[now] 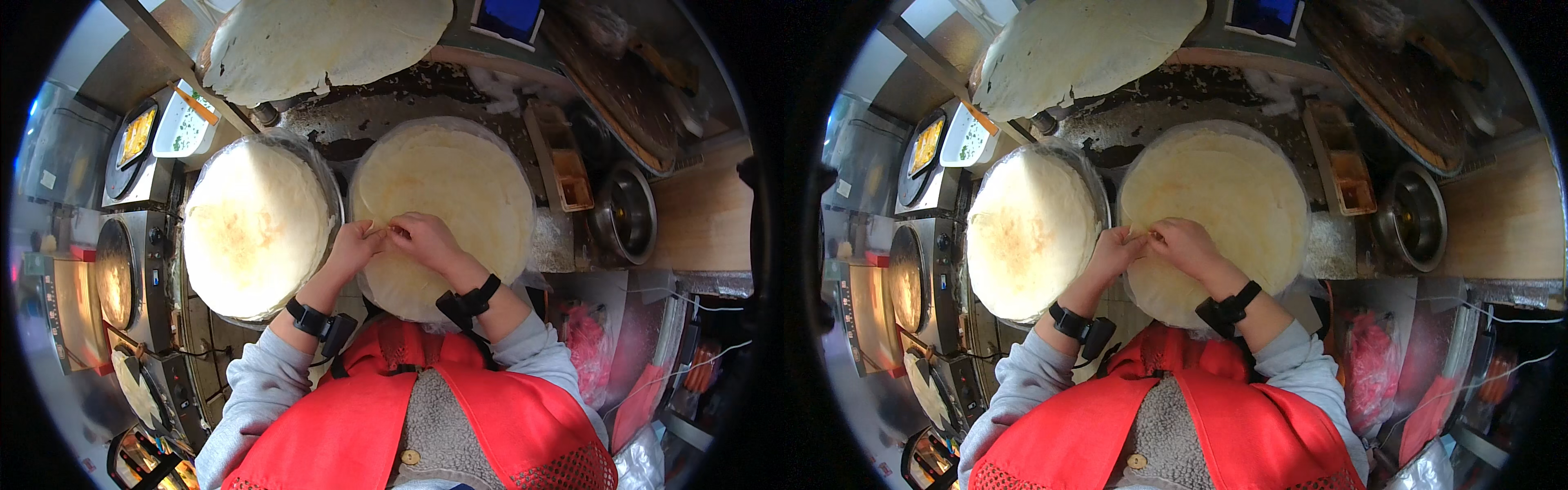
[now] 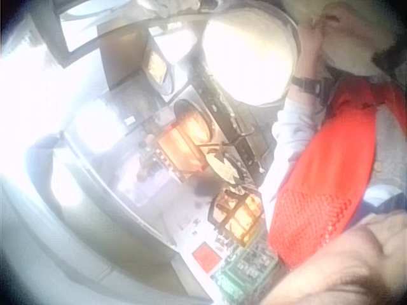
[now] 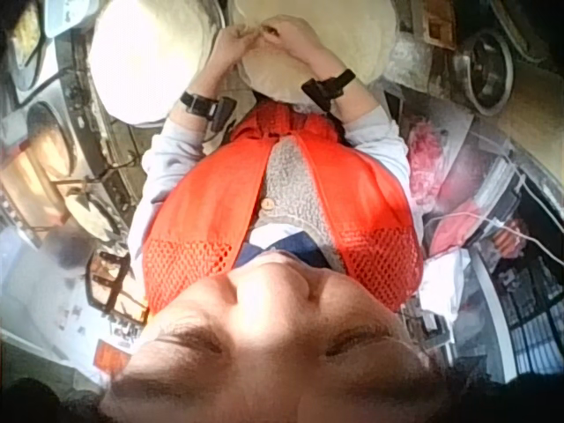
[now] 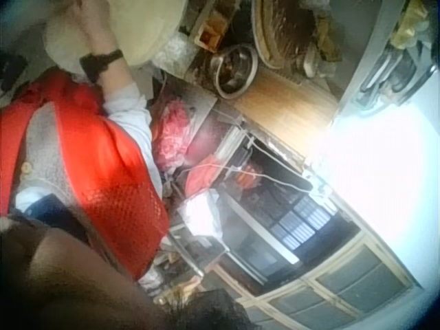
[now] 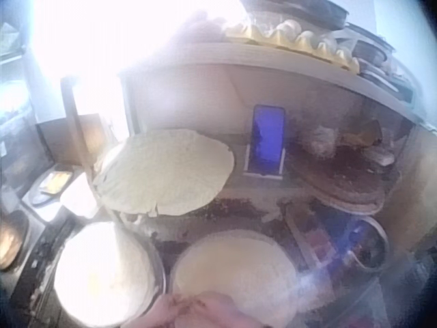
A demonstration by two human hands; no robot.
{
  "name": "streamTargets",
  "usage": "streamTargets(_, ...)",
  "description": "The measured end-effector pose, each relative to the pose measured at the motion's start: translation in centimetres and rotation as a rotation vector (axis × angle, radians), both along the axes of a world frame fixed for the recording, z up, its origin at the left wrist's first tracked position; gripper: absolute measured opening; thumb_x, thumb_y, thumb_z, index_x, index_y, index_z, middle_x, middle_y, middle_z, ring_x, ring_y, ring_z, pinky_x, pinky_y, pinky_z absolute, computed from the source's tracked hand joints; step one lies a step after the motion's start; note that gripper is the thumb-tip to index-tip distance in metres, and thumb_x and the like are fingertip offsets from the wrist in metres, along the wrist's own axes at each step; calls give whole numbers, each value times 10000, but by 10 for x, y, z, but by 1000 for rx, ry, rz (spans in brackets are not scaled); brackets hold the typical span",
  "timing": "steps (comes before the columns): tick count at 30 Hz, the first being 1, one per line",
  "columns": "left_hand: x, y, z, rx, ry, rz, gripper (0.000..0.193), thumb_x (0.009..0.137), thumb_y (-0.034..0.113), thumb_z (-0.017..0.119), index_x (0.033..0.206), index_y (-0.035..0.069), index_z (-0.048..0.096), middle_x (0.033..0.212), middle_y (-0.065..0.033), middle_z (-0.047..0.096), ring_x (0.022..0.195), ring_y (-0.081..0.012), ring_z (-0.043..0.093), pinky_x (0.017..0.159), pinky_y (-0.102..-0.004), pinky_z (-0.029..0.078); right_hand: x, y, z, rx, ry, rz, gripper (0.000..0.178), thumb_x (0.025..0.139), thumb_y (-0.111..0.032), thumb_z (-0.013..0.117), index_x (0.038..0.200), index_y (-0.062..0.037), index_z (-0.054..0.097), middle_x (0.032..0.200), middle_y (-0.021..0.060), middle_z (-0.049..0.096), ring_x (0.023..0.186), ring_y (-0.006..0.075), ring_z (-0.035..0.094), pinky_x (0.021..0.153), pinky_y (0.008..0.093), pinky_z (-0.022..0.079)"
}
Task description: The person spreads a cooked vegetable and egg mixture onto a thin crepe on a flat griddle, then folds the crepe into a wrap using two spatulas. The person then handles a stack of crepes, separating and stacking them on a tray.
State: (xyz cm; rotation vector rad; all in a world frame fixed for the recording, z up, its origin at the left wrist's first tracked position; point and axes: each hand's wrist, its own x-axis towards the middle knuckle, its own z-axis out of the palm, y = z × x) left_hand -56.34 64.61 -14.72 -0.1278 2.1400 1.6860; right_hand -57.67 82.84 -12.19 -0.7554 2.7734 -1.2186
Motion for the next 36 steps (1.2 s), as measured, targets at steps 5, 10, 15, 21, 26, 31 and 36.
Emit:
streamTargets(5,0,3,9,-137,47,-43,142,883,101,592,825,-27,614,755,0,589,699,-63,513,576,-252,433,0,0,-1,117,107,69,122,780,-188,607,778,-66,601,776,125,638,736,309,630,650,416,501)
streamTargets(10,0,7,16,-118,30,-12,151,886,102,589,803,-24,599,721,12,572,674,-63,504,565,-251,429,-2,-2,-1,130,179,87,142,785,-168,622,713,-56,575,694,123,602,677,303,616,592,416,488)
streamTargets(15,2,6,5,-39,21,21,131,896,93,578,854,-20,630,757,15,599,696,-51,522,593,-233,445,-1,-6,-2,20,105,5,136,769,-159,633,725,-33,608,693,126,616,657,314,616,595,399,492)
streamTargets(21,6,7,-5,44,23,57,132,891,95,579,883,-20,644,751,-4,610,691,-53,536,607,-239,455,-3,0,-1,-185,-126,-73,143,762,-178,599,732,-40,624,737,144,619,702,342,611,626,419,491)
streamTargets(26,3,10,1,11,19,50,127,898,92,581,876,-14,647,764,16,612,693,-56,541,610,-230,455,-7,3,2,66,36,77,139,766,-181,604,730,-49,624,742,141,626,718,332,621,643,409,503)
streamTargets(31,3,11,13,-194,93,-6,155,888,118,593,836,-23,632,680,2,588,663,-58,528,587,-255,448,-3,-3,2,168,160,91,146,759,-181,621,698,-51,594,708,129,614,681,315,618,609,409,490)
streamTargets(36,4,9,11,-184,93,11,161,886,119,593,828,-25,631,680,0,594,668,-49,525,583,-251,446,-1,-7,-3,-17,47,-22,159,755,-181,639,733,-25,621,689,127,625,635,302,612,567,379,480)
